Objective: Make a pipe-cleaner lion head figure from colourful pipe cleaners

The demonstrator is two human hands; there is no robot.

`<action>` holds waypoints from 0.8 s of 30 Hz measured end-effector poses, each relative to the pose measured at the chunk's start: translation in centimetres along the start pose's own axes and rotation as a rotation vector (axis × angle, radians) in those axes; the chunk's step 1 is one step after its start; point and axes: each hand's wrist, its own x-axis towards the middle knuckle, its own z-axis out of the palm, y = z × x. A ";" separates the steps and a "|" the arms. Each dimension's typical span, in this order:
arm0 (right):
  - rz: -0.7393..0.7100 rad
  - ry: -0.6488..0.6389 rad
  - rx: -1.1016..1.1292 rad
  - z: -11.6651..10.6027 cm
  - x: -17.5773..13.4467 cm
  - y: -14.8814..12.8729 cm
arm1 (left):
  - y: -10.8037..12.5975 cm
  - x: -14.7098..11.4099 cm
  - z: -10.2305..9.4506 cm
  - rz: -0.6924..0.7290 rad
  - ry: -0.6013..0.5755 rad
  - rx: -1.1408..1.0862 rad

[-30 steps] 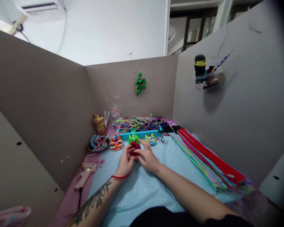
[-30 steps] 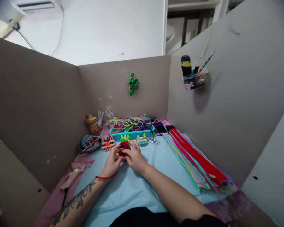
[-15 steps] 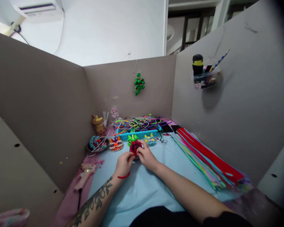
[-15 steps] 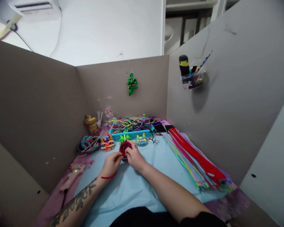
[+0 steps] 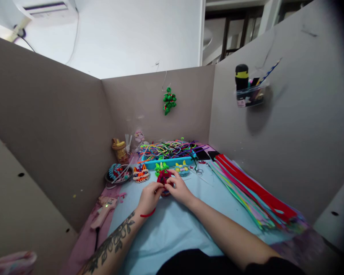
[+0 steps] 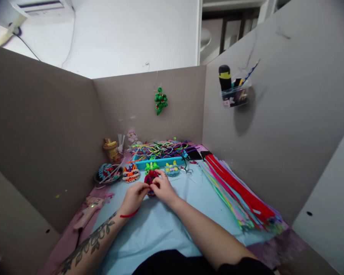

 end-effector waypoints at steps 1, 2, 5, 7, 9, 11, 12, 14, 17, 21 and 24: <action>0.008 -0.002 0.008 0.0 0.0 -0.1 | 0.2 0.0 -0.2 -0.004 -0.017 0.014; 0.009 -0.012 0.013 0.0 0.0 -0.2 | 0.4 0.1 -0.4 -0.009 -0.035 0.033; -0.008 -0.064 0.025 -0.3 0.0 -0.4 | 0.8 0.2 -0.9 -0.016 -0.091 0.101; -0.018 -0.081 0.041 -0.4 -0.1 -0.5 | 1.0 0.3 -1.1 -0.009 -0.109 0.117; -0.025 -0.077 0.058 -0.6 -0.1 -0.5 | 0.8 0.4 -1.2 0.001 -0.107 0.093; -0.030 -0.055 0.060 -0.7 -0.1 -0.4 | 0.3 0.7 -1.3 -0.004 -0.098 0.033; -0.031 -0.044 0.058 -0.8 -0.1 -0.3 | -0.2 0.9 -1.3 -0.014 -0.090 -0.003; -0.032 -0.026 0.054 -1.0 0.0 -0.2 | -1.1 1.4 -1.6 -0.041 -0.046 -0.069; -0.047 -0.037 0.057 -1.6 0.0 -0.1 | -2.4 2.0 -2.1 0.002 0.067 -0.059; -0.080 -0.119 0.063 -2.3 0.1 0.0 | -3.1 2.0 -1.9 0.115 -0.078 -0.049; -0.102 -0.149 0.038 -2.6 0.2 0.2 | -2.9 1.5 -1.1 0.120 -0.165 -0.059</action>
